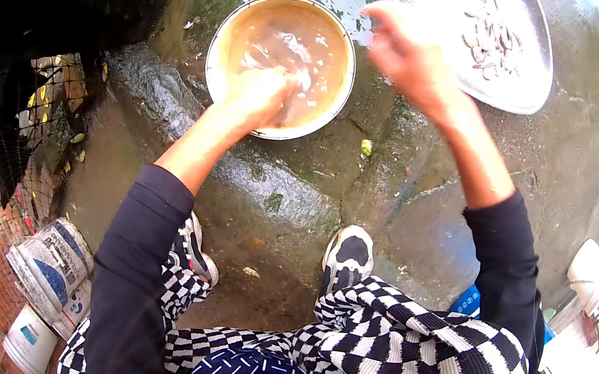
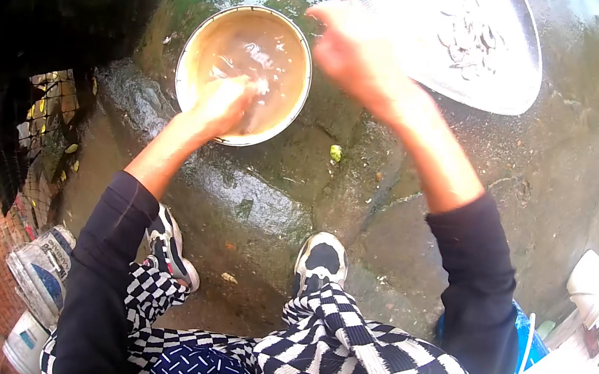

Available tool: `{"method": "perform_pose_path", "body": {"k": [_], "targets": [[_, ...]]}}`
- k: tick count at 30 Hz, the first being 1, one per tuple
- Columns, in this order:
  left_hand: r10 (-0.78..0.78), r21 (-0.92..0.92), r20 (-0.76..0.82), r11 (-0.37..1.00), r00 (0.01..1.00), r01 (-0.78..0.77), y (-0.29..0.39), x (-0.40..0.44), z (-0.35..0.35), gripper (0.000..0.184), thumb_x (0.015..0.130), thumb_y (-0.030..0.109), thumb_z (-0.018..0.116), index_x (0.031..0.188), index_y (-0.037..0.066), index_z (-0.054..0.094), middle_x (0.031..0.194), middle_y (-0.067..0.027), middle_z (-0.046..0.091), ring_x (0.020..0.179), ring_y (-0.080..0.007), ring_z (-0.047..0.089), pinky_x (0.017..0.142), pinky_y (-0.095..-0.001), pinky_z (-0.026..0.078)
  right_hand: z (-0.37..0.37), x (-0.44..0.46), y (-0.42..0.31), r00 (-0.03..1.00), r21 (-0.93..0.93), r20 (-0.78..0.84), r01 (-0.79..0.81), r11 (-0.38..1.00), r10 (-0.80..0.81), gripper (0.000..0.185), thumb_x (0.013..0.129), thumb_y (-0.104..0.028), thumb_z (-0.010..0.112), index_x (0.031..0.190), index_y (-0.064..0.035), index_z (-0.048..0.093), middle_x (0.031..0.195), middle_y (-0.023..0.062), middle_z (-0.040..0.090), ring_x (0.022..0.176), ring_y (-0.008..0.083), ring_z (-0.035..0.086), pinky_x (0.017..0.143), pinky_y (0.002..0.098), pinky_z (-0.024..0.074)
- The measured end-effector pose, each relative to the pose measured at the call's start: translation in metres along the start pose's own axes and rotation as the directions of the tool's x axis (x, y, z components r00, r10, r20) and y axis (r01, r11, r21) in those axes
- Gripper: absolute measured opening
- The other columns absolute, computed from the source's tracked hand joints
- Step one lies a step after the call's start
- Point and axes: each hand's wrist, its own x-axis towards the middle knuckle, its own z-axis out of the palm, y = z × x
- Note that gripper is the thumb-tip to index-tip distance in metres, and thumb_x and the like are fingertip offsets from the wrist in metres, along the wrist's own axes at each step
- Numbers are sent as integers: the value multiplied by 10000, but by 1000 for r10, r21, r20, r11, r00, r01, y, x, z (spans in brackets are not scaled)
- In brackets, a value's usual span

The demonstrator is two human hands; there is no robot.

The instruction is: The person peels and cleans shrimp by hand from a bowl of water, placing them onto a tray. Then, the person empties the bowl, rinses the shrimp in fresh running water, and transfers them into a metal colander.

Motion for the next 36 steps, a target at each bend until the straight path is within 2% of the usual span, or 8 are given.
{"method": "perform_pose_path", "body": {"k": [8, 14, 16, 20, 23, 25, 32, 36], "targets": [[-233, -656, 174, 698, 957, 289, -11, -26, -41, 251, 878, 55, 456, 1079, -5, 593, 770, -52, 631, 662, -85, 584, 599, -249, 480, 76, 22, -39, 706, -574, 706, 524, 629, 55, 425, 822, -284, 552, 1203, -97, 541, 1207, 106, 545, 1156, 229, 485, 1089, 547, 63], [-337, -878, 117, 405, 934, 256, -23, -51, -44, 266, 886, 55, 458, 1106, -40, 573, 814, -34, 628, 640, -63, 566, 549, -196, 458, 99, 7, -40, 559, -488, 827, 766, 419, -60, 321, 826, -280, 514, 1103, -158, 620, 1044, 91, 635, 1093, 218, 547, 1061, 557, 175], [-314, -897, 71, 395, 947, 198, -23, -51, -40, 271, 892, 62, 460, 1123, -26, 571, 827, -35, 627, 650, -62, 570, 566, -201, 467, 107, -1, -22, 821, -359, 515, 468, 808, -247, 275, 779, -211, 531, 1030, -140, 617, 933, 78, 609, 936, 225, 579, 967, 479, 357], [-399, -903, -38, 407, 916, 139, -6, -47, -47, 263, 886, 64, 499, 1126, -1, 585, 847, -50, 644, 706, -75, 599, 630, -218, 491, 97, 18, -30, 631, -114, 775, 102, 988, 24, 287, 753, -174, 548, 1019, -115, 636, 988, 115, 609, 948, 240, 570, 833, 419, 441], [-421, -758, -209, 640, 883, 125, 8, -46, -56, 211, 853, 57, 561, 1046, 28, 643, 853, -94, 680, 785, -85, 628, 682, -243, 502, 69, 19, -42, 816, 145, 578, -123, 982, 17, 323, 746, -172, 590, 1055, -80, 608, 911, 104, 626, 863, 205, 599, 789, 340, 467], [-361, -698, -311, 715, 879, 47, 13, -45, -54, 197, 834, 54, 578, 1017, 44, 649, 854, -100, 675, 771, -121, 642, 675, -252, 502, 59, 17, -48, 782, 608, 620, -525, 595, 57, 377, 786, -232, 643, 1103, -41, 571, 875, 43, 609, 801, 115, 561, 765, 261, 455], [-308, -644, -392, 765, 867, -19, 30, -48, -58, 213, 786, 40, 636, 998, 47, 654, 871, -93, 671, 757, -142, 646, 685, -266, 508, 59, -7, -59, 842, 792, 519, -538, 288, 144, 168, 826, -58, 575, 983, 2, 578, 870, 78, 644, 691, 118, 612, 618, 236, 499], [-377, -959, -162, 280, 912, -54, 32, -50, -57, 262, 796, 32, 639, 1047, -35, 611, 900, -83, 662, 787, -127, 634, 725, -260, 505, 61, -13, -57, 877, 834, 444, -479, 273, 182, 139, 826, -51, 579, 954, 1, 581, 869, 67, 645, 726, 113, 615, 653, 254, 509]]}}
